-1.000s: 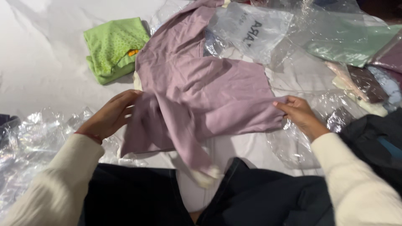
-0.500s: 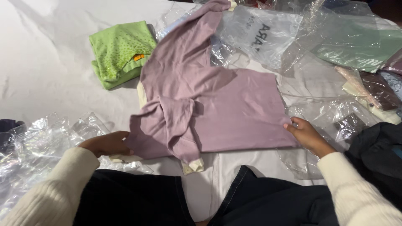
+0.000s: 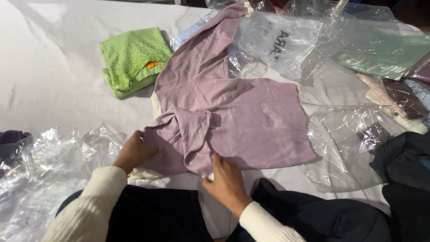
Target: The person folds garments one at a time on a white table, smoothing and aligning each shirt or top before folding it into a compact square. Each folded garment is then wrapped in a clear plastic bag and the bagged items are stacked together on the table.
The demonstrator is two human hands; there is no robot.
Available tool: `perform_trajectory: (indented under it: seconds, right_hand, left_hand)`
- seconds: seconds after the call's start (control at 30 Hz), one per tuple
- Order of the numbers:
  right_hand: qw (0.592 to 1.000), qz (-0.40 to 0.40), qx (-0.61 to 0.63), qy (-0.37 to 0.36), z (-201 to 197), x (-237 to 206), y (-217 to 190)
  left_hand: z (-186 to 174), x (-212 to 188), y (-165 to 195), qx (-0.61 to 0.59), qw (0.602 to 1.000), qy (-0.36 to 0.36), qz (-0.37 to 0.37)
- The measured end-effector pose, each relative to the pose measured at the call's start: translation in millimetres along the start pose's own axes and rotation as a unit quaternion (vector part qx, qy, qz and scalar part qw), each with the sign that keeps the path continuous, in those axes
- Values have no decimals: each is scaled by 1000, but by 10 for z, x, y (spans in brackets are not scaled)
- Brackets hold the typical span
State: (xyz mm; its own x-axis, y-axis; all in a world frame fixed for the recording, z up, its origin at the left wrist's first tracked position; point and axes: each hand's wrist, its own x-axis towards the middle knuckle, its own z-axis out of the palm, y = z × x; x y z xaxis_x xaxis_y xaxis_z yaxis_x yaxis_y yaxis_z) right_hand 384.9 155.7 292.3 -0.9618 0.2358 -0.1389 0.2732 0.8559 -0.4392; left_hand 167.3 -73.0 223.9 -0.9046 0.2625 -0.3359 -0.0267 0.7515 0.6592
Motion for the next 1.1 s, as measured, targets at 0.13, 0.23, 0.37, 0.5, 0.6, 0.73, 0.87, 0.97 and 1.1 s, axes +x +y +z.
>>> perform_trajectory:
  seconds: [0.13, 0.23, 0.37, 0.5, 0.6, 0.73, 0.87, 0.97, 1.1]
  right_hand:
    - [912, 191, 363, -28, -154, 334, 242]
    - [669, 104, 735, 24, -603, 723, 894]
    - [658, 186, 728, 44, -1291, 845, 1731]
    - [747, 246, 610, 97, -1518, 727, 2173]
    - [794, 281, 523, 133, -1565, 657, 2310]
    - [735, 329, 560, 193, -1680, 603, 2459]
    - [729, 357, 567, 143, -1591, 552, 2551]
    - [683, 363, 632, 55, -1496, 544, 2592]
    - [698, 280, 653, 89, -1562, 548, 2706]
  left_hand:
    - [-2, -7, -47, 47, 994, -50, 83]
    - [-19, -62, 1, 101, 988, -99, 64]
    - [-71, -225, 179, 184, 969, -107, 126]
    - [-89, -459, 400, 264, 931, -161, 195]
    - [-77, -579, 567, 314, 899, -196, 233]
    - [-94, -673, 703, 392, 852, -216, 272]
    - [-104, -700, 721, 426, 836, -205, 278]
    - [-84, -682, 668, 424, 839, -198, 279]
    - [-33, -602, 550, 429, 829, -154, 325]
